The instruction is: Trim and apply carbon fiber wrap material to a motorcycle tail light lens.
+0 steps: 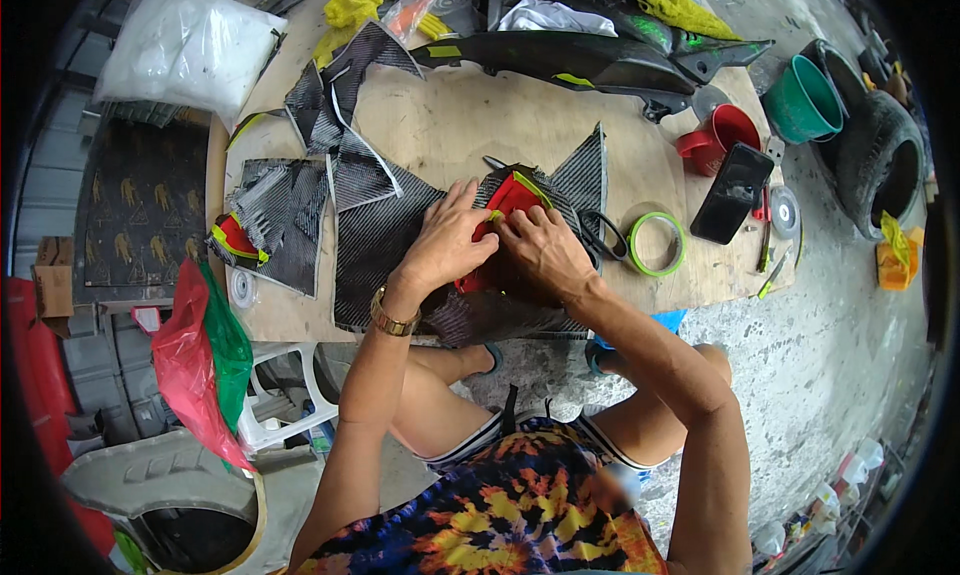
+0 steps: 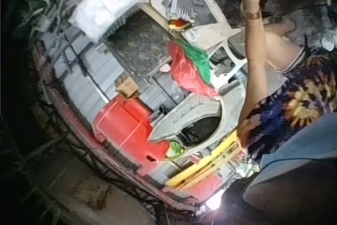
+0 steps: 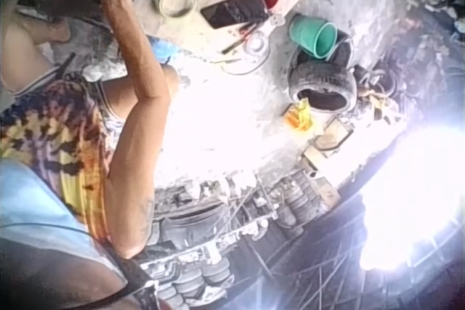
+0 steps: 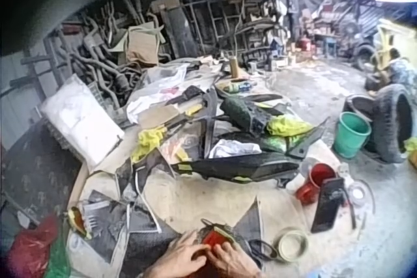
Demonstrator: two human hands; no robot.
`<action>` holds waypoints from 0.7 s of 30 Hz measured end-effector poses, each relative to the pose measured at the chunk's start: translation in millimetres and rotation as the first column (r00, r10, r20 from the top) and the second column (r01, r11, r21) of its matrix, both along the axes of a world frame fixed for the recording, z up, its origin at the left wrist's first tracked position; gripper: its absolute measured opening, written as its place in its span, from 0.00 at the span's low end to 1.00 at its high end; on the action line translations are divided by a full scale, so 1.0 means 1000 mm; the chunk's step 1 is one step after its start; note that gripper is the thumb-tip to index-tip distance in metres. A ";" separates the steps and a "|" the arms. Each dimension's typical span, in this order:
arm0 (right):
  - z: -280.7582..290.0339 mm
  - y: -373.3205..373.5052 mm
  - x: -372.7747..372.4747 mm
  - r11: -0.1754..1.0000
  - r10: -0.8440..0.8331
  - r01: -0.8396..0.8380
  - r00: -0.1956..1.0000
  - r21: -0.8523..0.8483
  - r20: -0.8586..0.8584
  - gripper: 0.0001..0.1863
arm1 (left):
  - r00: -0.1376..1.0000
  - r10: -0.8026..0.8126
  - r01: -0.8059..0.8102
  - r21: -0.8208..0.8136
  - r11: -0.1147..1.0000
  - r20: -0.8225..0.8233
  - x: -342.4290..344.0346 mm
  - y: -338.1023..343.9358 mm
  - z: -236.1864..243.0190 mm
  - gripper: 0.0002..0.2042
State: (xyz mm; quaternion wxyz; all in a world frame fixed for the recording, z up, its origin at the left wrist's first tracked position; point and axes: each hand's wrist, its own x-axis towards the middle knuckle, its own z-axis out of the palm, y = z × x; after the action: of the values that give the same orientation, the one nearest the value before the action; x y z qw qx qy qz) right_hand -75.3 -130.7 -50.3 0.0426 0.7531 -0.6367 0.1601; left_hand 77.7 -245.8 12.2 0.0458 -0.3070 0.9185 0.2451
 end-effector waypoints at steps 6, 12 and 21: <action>-0.001 0.003 -0.001 1.000 -0.009 0.010 1.000 -0.014 0.005 0.20 | 0.993 -0.039 0.045 -0.056 0.997 0.109 -0.004 0.011 0.012 0.26; 0.001 0.004 0.001 0.997 -0.016 0.013 0.999 0.070 0.046 0.25 | 0.989 -0.073 0.083 -0.071 0.994 0.129 -0.004 0.014 0.018 0.29; 0.005 0.007 -0.008 1.000 -0.022 0.023 0.998 -0.010 0.057 0.21 | 0.945 0.070 -0.085 -0.034 0.996 -0.320 -0.004 -0.005 0.041 0.21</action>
State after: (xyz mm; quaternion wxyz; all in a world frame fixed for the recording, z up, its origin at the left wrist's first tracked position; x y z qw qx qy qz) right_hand -83.0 -124.1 -45.4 0.0303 0.7408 -0.6452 0.1842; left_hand 73.6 -251.1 52.8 -0.1201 -0.3001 0.9065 0.2715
